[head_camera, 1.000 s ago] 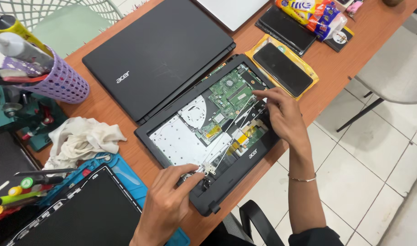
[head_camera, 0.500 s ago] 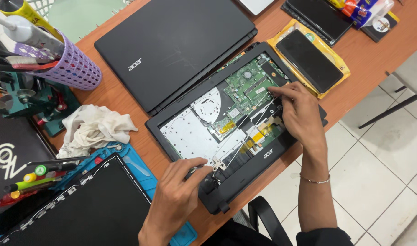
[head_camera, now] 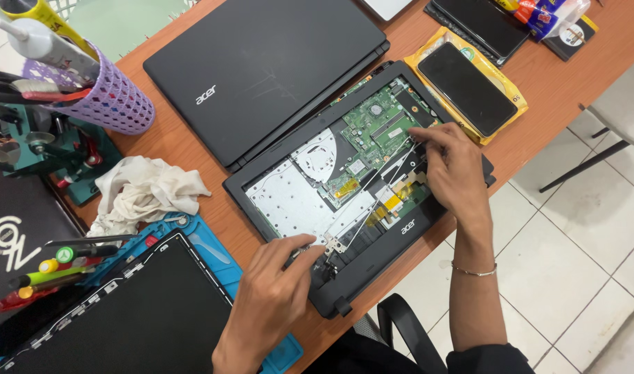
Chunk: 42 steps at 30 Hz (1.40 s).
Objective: The person works on a laptop display assembly, using a small screwdriver and their hands to route a thin internal wire along the bezel and secure it into the hinge mechanism. The person then handles a second laptop chassis, adjusting a similar internal wire within its interior.
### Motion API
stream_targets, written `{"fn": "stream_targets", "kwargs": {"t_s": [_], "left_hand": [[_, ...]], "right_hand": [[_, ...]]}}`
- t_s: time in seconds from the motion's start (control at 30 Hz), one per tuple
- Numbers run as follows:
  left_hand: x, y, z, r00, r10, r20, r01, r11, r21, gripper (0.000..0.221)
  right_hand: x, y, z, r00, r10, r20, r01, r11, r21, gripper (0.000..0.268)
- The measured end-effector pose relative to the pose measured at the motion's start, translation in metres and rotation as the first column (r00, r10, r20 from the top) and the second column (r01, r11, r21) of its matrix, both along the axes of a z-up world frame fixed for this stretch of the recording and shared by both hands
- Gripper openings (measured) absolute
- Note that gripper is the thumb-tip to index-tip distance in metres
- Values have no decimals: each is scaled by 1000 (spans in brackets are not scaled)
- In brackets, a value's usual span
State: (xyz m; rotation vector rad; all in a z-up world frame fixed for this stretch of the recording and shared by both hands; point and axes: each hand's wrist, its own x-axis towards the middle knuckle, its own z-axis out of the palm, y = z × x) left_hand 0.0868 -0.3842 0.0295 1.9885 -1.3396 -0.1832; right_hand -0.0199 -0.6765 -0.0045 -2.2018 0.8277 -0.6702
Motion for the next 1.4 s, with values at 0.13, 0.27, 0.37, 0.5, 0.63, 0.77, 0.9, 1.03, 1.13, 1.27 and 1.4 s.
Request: {"fn": "stream_targets", "kwargs": {"t_s": [0.13,0.27,0.37,0.5,0.63,0.77,0.9,1.03,1.13,1.27,1.4], "left_hand": [[1,3,6,1000,13,3,-12,1000,-28,32],[5,16,13,998,53,35,-51,998,-43,30],[11,34,16,993,112,46,-110,993,-40,30],[15,65,18,973,224,53,-221,974,-54,26],[15,105,16,926,376,25,-375,925,-60,14],[12,152,11,837,547,11,-547,837,3,6],[5,199,5,722,692,-7,-692,721,-41,8],[-2,250,-1,601,799,23,-800,601,11,12],[-8,285,-8,451,893,9,-883,444,152,17],[-15,320,-14,349,937,-24,-930,350,113,15],[-20,346,-23,297,951,90,-952,288,102,25]], "right_hand": [[-1,5,4,1000,-22,18,23,1000,-2,34],[0,17,11,996,-86,29,87,995,-47,33],[1,35,20,993,-94,68,97,994,-41,27],[8,71,33,994,-16,111,21,999,-42,27],[14,119,48,987,100,124,-92,994,-66,26],[19,168,64,964,209,164,-200,977,-68,29],[26,211,75,955,262,141,-255,965,-68,30],[33,246,75,940,330,86,-331,944,1,32],[43,267,63,918,396,22,-396,914,85,33],[57,286,42,876,483,-3,-475,861,181,33],[65,301,24,877,474,-83,-456,873,174,38]]}}
